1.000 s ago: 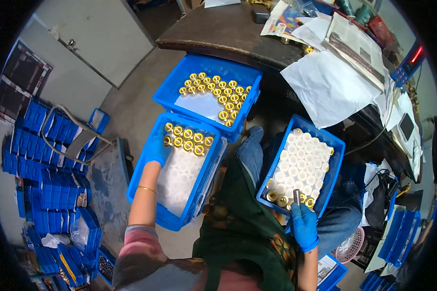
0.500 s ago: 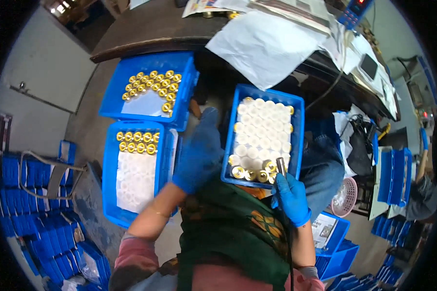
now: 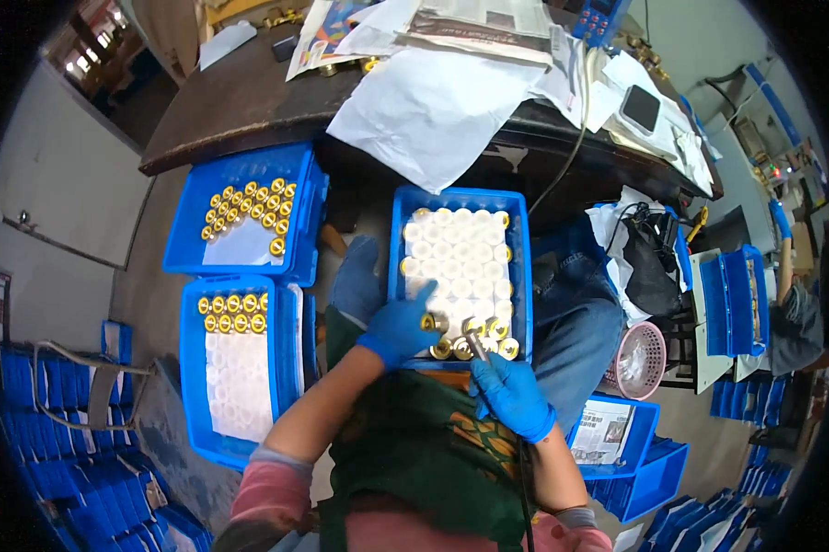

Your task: The person sorts small gold-colored metal components by hand, transferring them from one tray into another tray.

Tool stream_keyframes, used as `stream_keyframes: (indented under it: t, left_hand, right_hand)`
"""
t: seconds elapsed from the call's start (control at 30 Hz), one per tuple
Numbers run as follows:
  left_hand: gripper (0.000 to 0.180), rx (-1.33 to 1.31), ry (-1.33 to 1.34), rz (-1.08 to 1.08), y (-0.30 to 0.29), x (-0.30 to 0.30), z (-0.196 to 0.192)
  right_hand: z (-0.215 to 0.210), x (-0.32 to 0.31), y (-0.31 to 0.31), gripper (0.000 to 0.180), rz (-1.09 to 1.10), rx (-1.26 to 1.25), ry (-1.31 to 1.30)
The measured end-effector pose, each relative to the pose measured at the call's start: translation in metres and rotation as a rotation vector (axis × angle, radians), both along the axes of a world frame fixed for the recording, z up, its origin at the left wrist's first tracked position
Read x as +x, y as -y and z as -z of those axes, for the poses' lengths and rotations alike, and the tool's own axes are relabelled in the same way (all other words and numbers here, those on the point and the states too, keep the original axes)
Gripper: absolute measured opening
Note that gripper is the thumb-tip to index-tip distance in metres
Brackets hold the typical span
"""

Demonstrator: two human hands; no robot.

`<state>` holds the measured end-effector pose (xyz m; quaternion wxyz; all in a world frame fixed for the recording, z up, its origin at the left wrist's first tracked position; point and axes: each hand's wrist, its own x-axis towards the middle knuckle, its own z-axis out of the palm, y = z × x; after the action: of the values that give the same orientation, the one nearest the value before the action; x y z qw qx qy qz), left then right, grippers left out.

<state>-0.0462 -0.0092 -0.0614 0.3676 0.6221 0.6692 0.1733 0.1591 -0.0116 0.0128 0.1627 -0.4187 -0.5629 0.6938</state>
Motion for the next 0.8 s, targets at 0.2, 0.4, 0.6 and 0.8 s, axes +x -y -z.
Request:
stream_keyframes:
  t: [0.2, 0.4, 0.6, 0.8]
  left_hand:
    - [0.048, 0.027, 1.006, -0.173, 0.0, 0.013, -0.065]
    - [0.046, -0.042, 1.261, -0.293, 0.016, 0.032, -0.071]
    - [0.046, 0.0, 1.181, -0.391, 0.016, 0.045, -0.06]
    - [0.042, 0.128, 1.007, -0.367, 0.023, 0.04, -0.066]
  right_hand:
    - [0.004, -0.014, -0.004, 0.027, -0.104, 0.085, 0.032]
    - [-0.009, -0.027, 0.004, 0.03, 0.082, 0.007, 0.036]
    - [0.026, -0.027, 0.004, 0.024, 0.055, 0.96, 0.396]
    - [-0.002, -0.031, 0.002, 0.02, 0.161, 0.801, 0.211]
